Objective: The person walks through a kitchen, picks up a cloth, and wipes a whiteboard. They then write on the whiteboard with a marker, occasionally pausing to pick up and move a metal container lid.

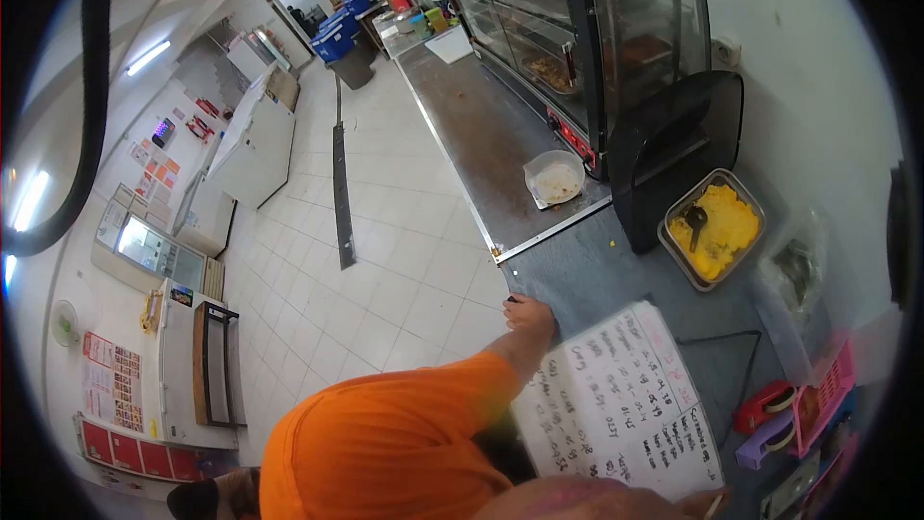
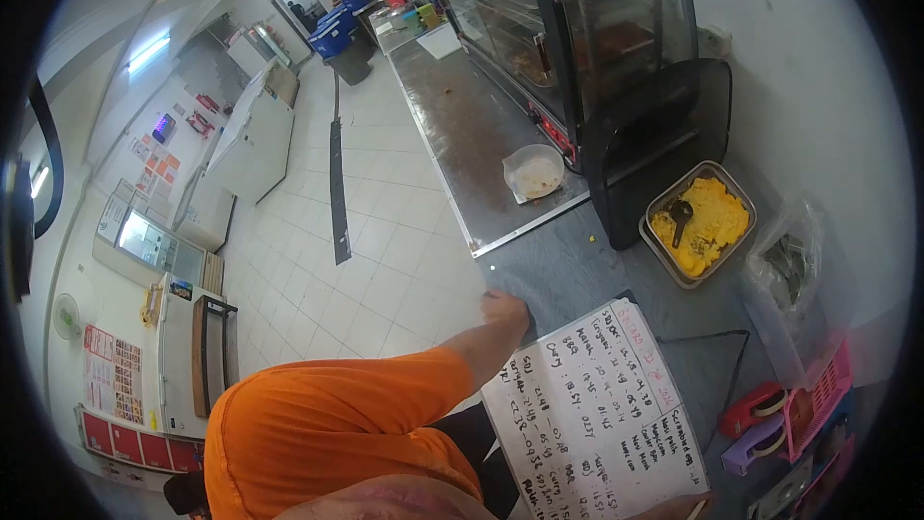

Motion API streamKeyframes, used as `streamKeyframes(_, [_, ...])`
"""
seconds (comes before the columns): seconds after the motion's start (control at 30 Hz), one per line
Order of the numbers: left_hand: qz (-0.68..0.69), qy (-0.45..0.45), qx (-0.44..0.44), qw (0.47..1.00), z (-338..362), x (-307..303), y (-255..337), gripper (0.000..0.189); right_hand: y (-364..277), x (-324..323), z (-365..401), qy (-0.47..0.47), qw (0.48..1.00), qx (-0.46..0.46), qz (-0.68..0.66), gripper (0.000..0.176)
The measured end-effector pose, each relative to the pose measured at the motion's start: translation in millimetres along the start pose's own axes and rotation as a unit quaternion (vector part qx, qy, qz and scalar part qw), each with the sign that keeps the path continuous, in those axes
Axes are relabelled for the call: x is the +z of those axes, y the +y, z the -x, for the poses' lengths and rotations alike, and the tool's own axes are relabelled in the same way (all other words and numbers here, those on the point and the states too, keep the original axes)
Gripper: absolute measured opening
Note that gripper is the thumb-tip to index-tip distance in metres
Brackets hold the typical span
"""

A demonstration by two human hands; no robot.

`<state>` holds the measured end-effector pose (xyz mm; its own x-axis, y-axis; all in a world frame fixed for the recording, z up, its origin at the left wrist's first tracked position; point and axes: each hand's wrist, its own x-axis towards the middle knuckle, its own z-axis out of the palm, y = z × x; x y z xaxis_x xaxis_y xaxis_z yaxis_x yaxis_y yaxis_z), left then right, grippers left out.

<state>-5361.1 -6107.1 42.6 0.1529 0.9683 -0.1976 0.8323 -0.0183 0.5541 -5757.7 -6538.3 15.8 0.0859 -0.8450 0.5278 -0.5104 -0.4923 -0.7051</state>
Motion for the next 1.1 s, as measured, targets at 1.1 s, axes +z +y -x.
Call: streamKeyframes(1.1, [0.034, -0.032, -0.017, 0.999, -4.3, -7.3, 2.7, 0.042, 34.2, 12.2, 6.7, 0.020, 1.000, 0.013, 0.017, 0.014])
